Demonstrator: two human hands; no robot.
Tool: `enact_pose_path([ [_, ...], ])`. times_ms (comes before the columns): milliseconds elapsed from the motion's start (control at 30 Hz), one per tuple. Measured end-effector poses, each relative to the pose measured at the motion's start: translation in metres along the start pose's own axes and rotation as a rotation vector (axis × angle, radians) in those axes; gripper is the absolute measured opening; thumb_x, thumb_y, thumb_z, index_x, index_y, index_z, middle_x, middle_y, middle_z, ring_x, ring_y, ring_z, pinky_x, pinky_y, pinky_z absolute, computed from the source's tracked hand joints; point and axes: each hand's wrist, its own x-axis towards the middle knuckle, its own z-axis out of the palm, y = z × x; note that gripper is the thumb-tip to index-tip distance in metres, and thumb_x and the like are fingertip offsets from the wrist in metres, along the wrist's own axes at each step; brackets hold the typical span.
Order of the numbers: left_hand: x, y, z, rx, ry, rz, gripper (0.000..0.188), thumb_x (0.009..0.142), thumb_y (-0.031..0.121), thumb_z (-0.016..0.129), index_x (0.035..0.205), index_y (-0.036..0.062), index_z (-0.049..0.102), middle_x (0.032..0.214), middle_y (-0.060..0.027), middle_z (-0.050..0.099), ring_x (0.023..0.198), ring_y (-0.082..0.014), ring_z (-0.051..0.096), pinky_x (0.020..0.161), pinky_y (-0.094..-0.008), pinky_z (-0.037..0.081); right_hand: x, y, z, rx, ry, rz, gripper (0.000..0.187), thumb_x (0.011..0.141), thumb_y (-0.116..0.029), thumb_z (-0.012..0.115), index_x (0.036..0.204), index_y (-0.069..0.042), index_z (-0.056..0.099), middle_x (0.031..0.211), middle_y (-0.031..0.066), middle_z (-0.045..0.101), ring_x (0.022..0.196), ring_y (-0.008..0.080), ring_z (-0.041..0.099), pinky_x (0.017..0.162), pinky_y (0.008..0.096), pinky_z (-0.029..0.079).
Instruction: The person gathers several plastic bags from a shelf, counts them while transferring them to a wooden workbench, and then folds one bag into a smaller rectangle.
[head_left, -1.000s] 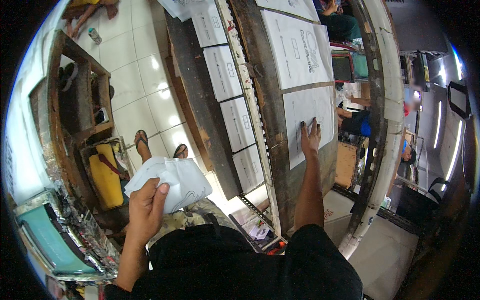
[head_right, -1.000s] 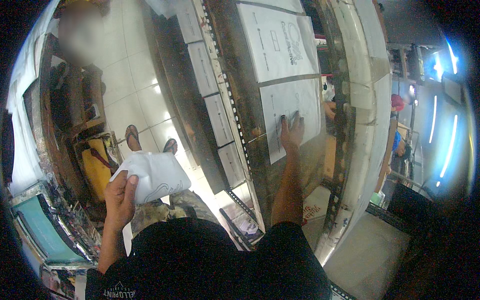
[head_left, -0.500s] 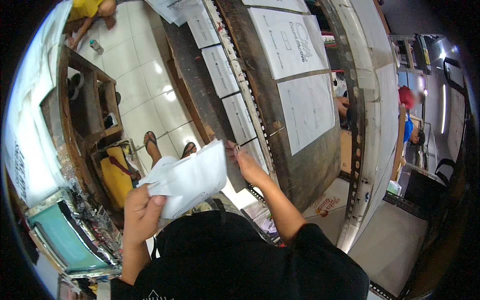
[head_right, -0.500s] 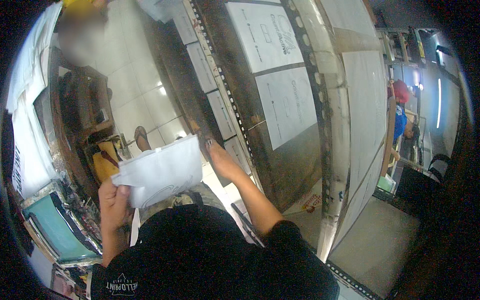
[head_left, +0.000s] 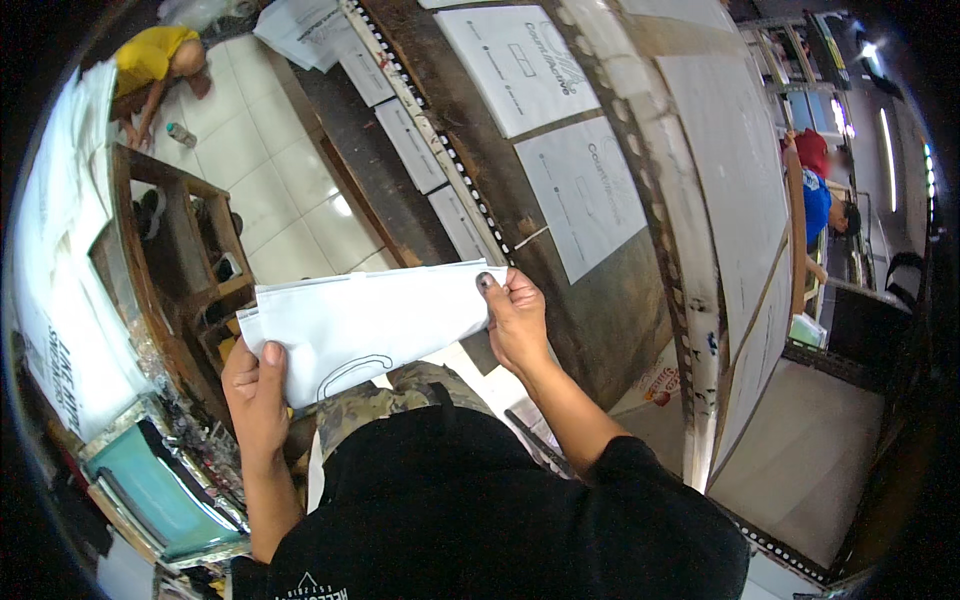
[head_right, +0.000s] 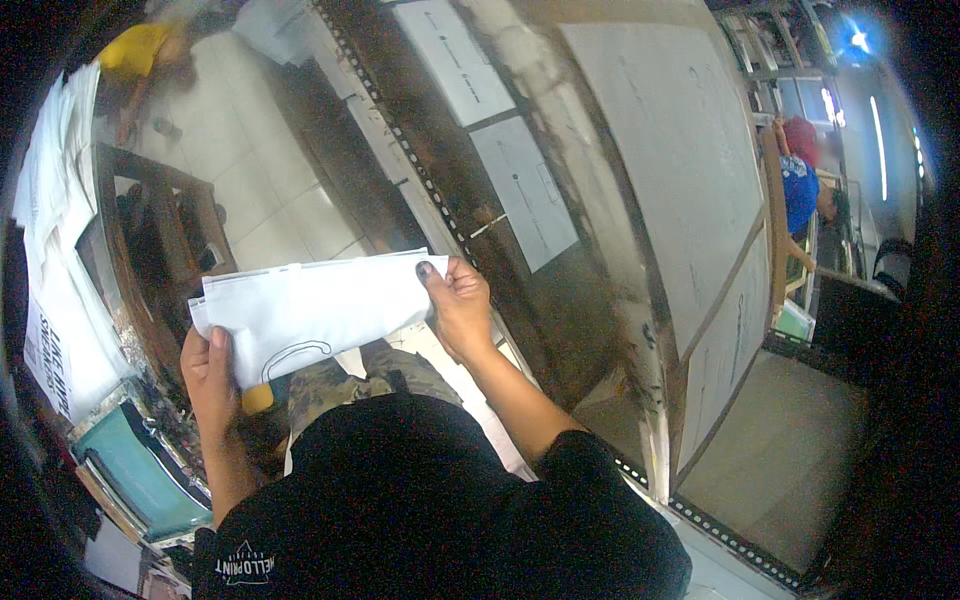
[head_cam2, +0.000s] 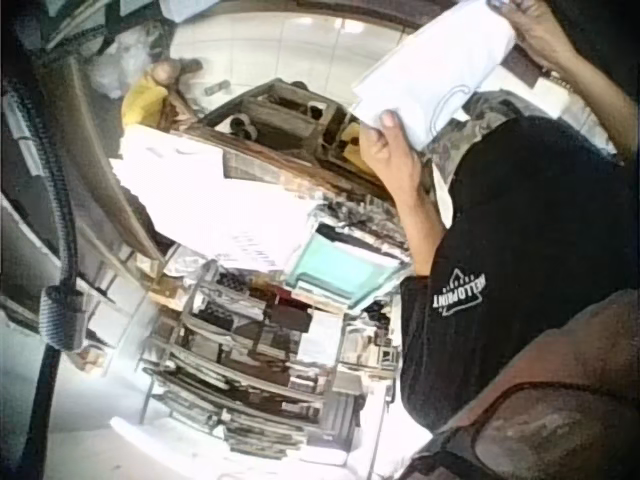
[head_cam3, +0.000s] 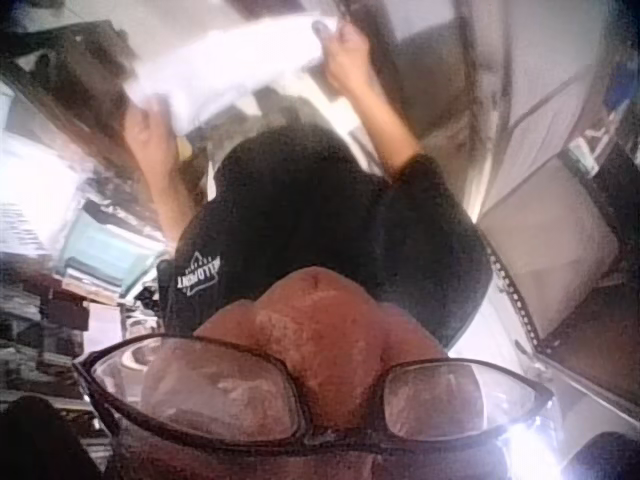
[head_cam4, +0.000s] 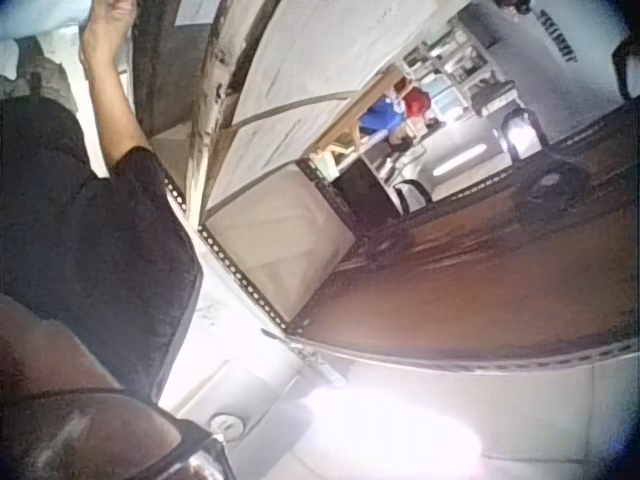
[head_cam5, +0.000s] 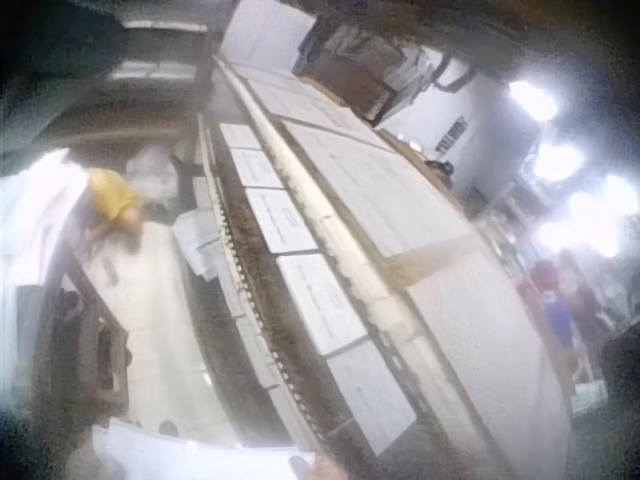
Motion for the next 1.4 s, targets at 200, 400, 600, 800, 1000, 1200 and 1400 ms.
enact_pose_path([
  [200,0.001,0.032,0.024,-0.110,-0.055,0.004,0.029,0.103,0.023,0.052,0.112,-0.0026,0.063,0.098,-0.0027,0.065,0.088,-0.0067,0.054,0.079,-0.0228,0.042,-0.047,-0.046,-0.007,-0.025,0.122,-0.052,0.019,0.103,-0.012,0.052,0.103,0.001,0.066,0.095,0.0050,0.069,0.083,0.0089,0.061,0.078,0.0258,0.049],
  [400,0.024,0.055,0.048,-0.100,-0.082,0.100,0.029,0.103,0.026,0.054,0.109,-0.0011,0.063,0.097,-0.0009,0.064,0.085,-0.0057,0.054,0.077,-0.0202,0.042,-0.080,-0.081,-0.070,-0.008,0.531,-0.312,0.020,0.100,-0.017,0.056,0.106,0.000,0.065,0.099,0.0055,0.066,0.085,0.0105,0.057,0.078,0.0250,0.046],
  [600,0.054,0.062,0.049,-0.036,-0.021,0.167,0.028,0.103,0.025,0.054,0.111,-0.0007,0.061,0.097,-0.0008,0.064,0.086,-0.0057,0.054,0.079,-0.0201,0.043,-0.077,-0.112,-0.230,-0.126,0.922,-0.401,0.025,0.100,-0.022,0.056,0.115,-0.002,0.059,0.108,0.0103,0.060,0.095,0.0171,0.053,0.084,0.0299,0.043],
  [800,0.056,0.035,0.044,0.021,0.032,0.048,0.029,0.103,0.027,0.055,0.111,-0.0004,0.061,0.093,-0.0007,0.063,0.081,-0.0057,0.055,0.074,-0.0203,0.044,-0.042,-0.100,-0.374,-0.340,1.059,-0.290,0.033,0.099,-0.027,0.056,0.123,-0.004,0.053,0.118,0.0150,0.054,0.105,0.0238,0.049,0.091,0.0348,0.041],
  [1000,0.051,0.007,0.038,0.145,-0.012,-0.042,0.030,0.103,0.028,0.054,0.111,-0.0005,0.062,0.096,-0.0024,0.064,0.083,-0.0067,0.057,0.075,-0.0206,0.044,-0.036,-0.090,-0.431,-0.593,1.083,-0.139,0.043,0.099,-0.032,0.055,0.132,-0.006,0.048,0.127,0.0197,0.048,0.115,0.0305,0.045,0.097,0.0397,0.038],
  [1200,0.050,0.000,0.039,0.135,-0.050,-0.051,0.029,0.103,0.027,0.054,0.110,-0.0002,0.062,0.097,-0.0023,0.063,0.084,-0.0069,0.056,0.076,-0.0205,0.044,-0.029,-0.082,-0.410,-1.216,1.016,0.048,0.053,0.098,-0.036,0.055,0.140,-0.008,0.042,0.137,0.0244,0.042,0.125,0.0371,0.041,0.104,0.0446,0.035],
  [1400,0.048,-0.005,0.047,0.167,-0.125,-0.014,0.028,0.103,0.027,0.055,0.107,0.0002,0.063,0.092,0.0001,0.062,0.081,-0.0049,0.052,0.074,-0.0195,0.041,-0.046,-0.036,-0.316,-1.794,0.669,-0.103,0.064,0.097,-0.041,0.055,0.149,-0.010,0.036,0.147,0.0291,0.036,0.135,0.0438,0.036,0.110,0.0495,0.032],
])
